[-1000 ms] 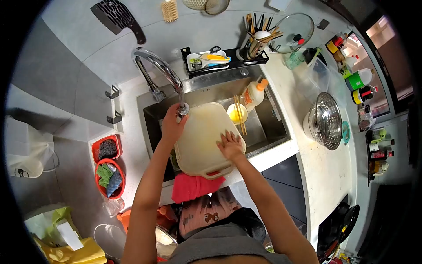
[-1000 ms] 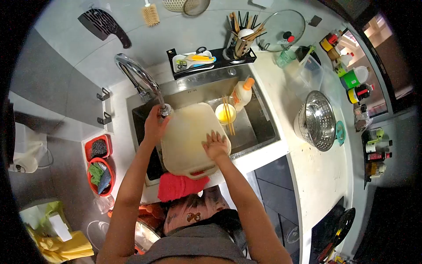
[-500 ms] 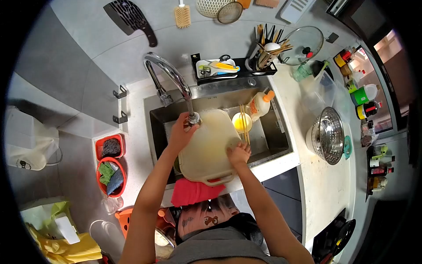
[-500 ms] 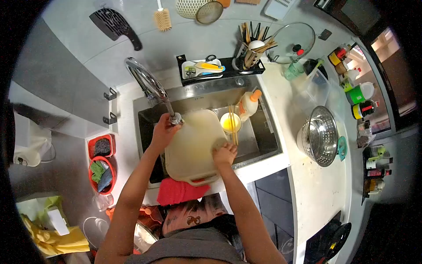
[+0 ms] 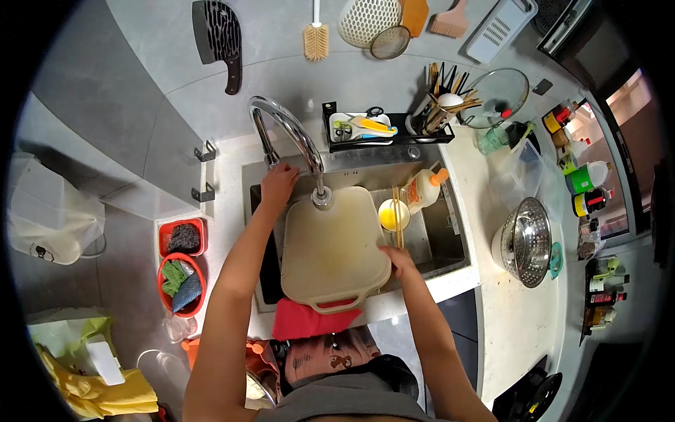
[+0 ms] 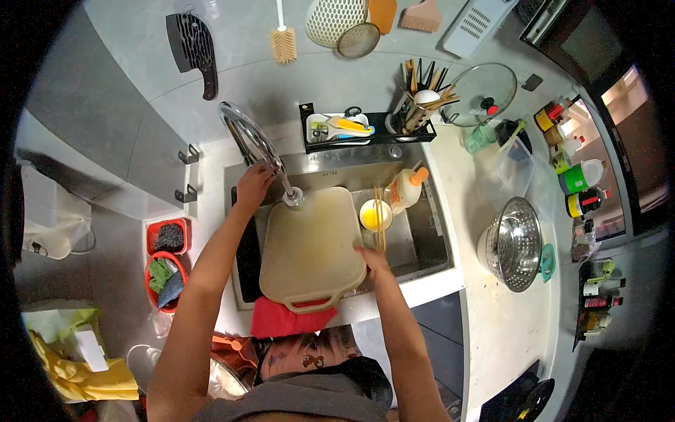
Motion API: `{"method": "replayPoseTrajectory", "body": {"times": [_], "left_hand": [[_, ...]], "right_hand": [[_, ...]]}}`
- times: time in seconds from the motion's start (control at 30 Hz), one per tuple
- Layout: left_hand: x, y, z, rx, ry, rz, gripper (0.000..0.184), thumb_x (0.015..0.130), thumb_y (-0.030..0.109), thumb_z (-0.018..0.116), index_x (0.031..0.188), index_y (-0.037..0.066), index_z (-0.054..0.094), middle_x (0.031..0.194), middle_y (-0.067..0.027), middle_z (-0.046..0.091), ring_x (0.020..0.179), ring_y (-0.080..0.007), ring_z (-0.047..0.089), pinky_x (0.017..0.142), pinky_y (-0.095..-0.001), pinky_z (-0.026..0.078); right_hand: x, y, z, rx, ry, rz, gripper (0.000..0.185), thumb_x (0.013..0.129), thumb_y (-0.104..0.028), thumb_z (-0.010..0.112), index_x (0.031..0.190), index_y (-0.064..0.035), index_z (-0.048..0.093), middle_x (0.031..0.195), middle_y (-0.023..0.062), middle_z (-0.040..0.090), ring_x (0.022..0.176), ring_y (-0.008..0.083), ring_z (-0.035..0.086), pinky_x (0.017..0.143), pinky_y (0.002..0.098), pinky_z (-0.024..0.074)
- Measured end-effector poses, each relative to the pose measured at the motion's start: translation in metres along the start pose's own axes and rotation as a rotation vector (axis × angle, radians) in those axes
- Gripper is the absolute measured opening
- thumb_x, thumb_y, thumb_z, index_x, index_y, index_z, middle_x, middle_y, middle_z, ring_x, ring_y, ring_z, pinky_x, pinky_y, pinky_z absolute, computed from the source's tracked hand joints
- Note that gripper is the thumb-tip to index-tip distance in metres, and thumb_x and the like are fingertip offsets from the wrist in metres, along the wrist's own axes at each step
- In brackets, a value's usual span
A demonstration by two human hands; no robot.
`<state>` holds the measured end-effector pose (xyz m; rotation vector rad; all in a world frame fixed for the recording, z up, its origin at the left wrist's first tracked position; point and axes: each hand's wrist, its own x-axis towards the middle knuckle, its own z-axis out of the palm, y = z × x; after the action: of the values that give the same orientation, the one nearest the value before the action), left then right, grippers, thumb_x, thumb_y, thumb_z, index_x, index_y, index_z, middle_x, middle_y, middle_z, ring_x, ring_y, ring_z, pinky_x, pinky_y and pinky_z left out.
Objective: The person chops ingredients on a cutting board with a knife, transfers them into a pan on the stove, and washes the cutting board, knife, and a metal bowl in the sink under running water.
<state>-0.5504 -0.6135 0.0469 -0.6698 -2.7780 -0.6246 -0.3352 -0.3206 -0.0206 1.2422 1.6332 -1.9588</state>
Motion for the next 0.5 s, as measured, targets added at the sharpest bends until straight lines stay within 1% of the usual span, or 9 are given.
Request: {"method": "replayPoseTrajectory", "body": {"times": [0.07, 0.17, 0.27, 0.3, 0.37, 0.4, 0.47, 0.5], "left_hand": [[0.007, -0.002, 0.002, -0.007, -0.042, 0.055, 0.021, 0.076, 0.012, 0.061, 0.097, 0.008, 0.061, 0.100, -0.0134, 0.056, 0.088, -0.0332, 0.054, 0.072, -0.0409, 0.048], [-0.004, 0.024, -0.008, -0.073, 0.132, 0.079, 0.028, 0.075, 0.007, 0.061, 0.102, 0.004, 0.059, 0.107, -0.0142, 0.056, 0.095, -0.0300, 0.056, 0.079, -0.0374, 0.048], [-0.038, 0.020, 0.044, -0.822, 0.083, 0.066, 0.043, 0.070, 0.003, 0.060, 0.112, 0.009, 0.056, 0.106, -0.0066, 0.058, 0.101, -0.0186, 0.054, 0.076, -0.0321, 0.047], [-0.045, 0.027, 0.045, -1.010, 0.024, 0.036, 0.042, 0.071, 0.003, 0.060, 0.113, 0.008, 0.056, 0.106, -0.0060, 0.058, 0.100, -0.0162, 0.054, 0.075, -0.0305, 0.047], [-0.055, 0.047, 0.045, -1.379, -0.098, -0.030, 0.041, 0.073, 0.003, 0.062, 0.114, 0.005, 0.055, 0.106, -0.0048, 0.059, 0.097, -0.0115, 0.054, 0.075, -0.0274, 0.046], [-0.059, 0.059, 0.037, -1.351, -0.123, -0.116, 0.040, 0.074, 0.005, 0.063, 0.114, 0.005, 0.055, 0.104, -0.0043, 0.059, 0.093, -0.0101, 0.054, 0.073, -0.0257, 0.046], [-0.063, 0.086, 0.014, -1.288, -0.166, -0.280, 0.037, 0.078, 0.008, 0.064, 0.114, 0.005, 0.055, 0.100, -0.0032, 0.060, 0.086, -0.0073, 0.055, 0.070, -0.0223, 0.046], [-0.064, 0.093, 0.009, -1.267, -0.157, -0.285, 0.037, 0.079, 0.011, 0.065, 0.113, 0.004, 0.055, 0.098, -0.0029, 0.060, 0.084, -0.0071, 0.056, 0.069, -0.0212, 0.046]], "right_hand": [[0.004, 0.009, -0.009, 0.233, -0.072, 0.063, 0.037, 0.077, -0.015, 0.064, 0.105, 0.0084, 0.056, 0.098, 0.0159, 0.062, 0.084, 0.0262, 0.062, 0.069, 0.0347, 0.0507], [-0.003, 0.008, -0.009, 0.311, 0.011, 0.074, 0.036, 0.078, -0.011, 0.060, 0.108, 0.0075, 0.055, 0.099, 0.0162, 0.062, 0.084, 0.0259, 0.062, 0.068, 0.0367, 0.0500], [-0.013, 0.005, 0.001, 0.159, 0.102, -0.002, 0.035, 0.078, -0.011, 0.059, 0.109, 0.0059, 0.055, 0.101, 0.0150, 0.061, 0.091, 0.0256, 0.060, 0.075, 0.0362, 0.0479], [-0.002, 0.015, 0.007, -0.175, 0.263, -0.155, 0.035, 0.078, -0.011, 0.058, 0.110, 0.0040, 0.056, 0.107, 0.0158, 0.059, 0.101, 0.0270, 0.055, 0.086, 0.0352, 0.0426], [0.006, 0.011, 0.028, 0.039, 0.269, -0.214, 0.033, 0.083, -0.017, 0.054, 0.112, -0.0020, 0.055, 0.107, 0.0149, 0.059, 0.098, 0.0275, 0.055, 0.086, 0.0348, 0.0416], [0.010, 0.007, 0.043, 0.149, 0.269, -0.243, 0.033, 0.085, -0.020, 0.052, 0.114, -0.0050, 0.054, 0.107, 0.0144, 0.058, 0.097, 0.0277, 0.055, 0.086, 0.0345, 0.0411], [0.000, -0.015, 0.080, 0.598, 0.202, -0.096, 0.043, 0.088, -0.027, 0.041, 0.122, -0.0009, 0.048, 0.117, 0.0136, 0.056, 0.109, 0.0285, 0.051, 0.098, 0.0361, 0.0335], [0.011, -0.015, 0.090, 0.684, 0.153, 0.008, 0.043, 0.089, -0.028, 0.037, 0.122, -0.0021, 0.047, 0.117, 0.0121, 0.056, 0.109, 0.0279, 0.051, 0.097, 0.0377, 0.0345]]}}
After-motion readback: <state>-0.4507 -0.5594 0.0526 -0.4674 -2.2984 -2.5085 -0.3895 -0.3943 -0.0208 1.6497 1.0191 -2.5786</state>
